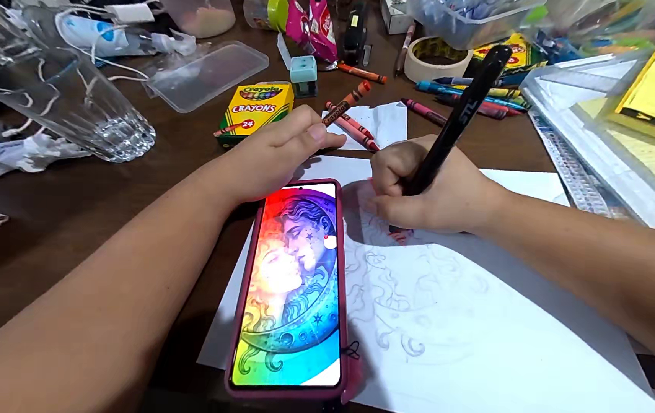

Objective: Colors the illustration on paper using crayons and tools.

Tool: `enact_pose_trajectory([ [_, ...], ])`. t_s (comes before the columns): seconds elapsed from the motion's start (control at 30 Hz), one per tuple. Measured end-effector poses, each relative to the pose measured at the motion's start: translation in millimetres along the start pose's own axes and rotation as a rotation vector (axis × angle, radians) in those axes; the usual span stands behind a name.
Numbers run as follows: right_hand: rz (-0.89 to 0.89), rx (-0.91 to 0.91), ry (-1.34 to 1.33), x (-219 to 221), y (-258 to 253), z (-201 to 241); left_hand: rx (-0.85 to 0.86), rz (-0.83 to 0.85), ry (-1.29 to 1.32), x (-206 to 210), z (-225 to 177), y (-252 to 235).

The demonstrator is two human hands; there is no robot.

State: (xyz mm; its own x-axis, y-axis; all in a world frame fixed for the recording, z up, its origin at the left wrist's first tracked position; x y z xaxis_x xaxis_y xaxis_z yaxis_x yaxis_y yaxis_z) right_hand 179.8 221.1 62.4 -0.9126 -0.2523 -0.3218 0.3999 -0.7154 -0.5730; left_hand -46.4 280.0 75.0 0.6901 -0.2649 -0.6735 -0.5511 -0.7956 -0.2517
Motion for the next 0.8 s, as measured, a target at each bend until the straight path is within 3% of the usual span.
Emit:
enact_pose_trajectory([
  [0.63, 0.041, -0.106, 0.047, 0.1, 1.3, 0.9, -0.027, 0.016, -0.03, -0.5, -2.6, 1.1],
  [0.8, -0.027, -0.034, 0.026, -2.4, 2.7, -0.5, -0.018, 0.017, -0.039, -0.3, -2.6, 0.3],
])
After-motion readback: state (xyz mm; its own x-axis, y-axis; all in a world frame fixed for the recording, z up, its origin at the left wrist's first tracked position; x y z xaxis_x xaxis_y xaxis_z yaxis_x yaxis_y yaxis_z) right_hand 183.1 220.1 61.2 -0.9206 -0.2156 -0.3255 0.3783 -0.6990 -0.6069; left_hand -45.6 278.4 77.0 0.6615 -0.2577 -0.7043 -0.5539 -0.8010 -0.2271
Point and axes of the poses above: each hand's wrist, its own y-axis away from the middle knuckle, its own x-axis out of the palm, z = x × y, the point moved 1 cm from there along -y, towards the middle knuckle, and after that the axes turned 10 degrees about -z, right-handed, at the moved point
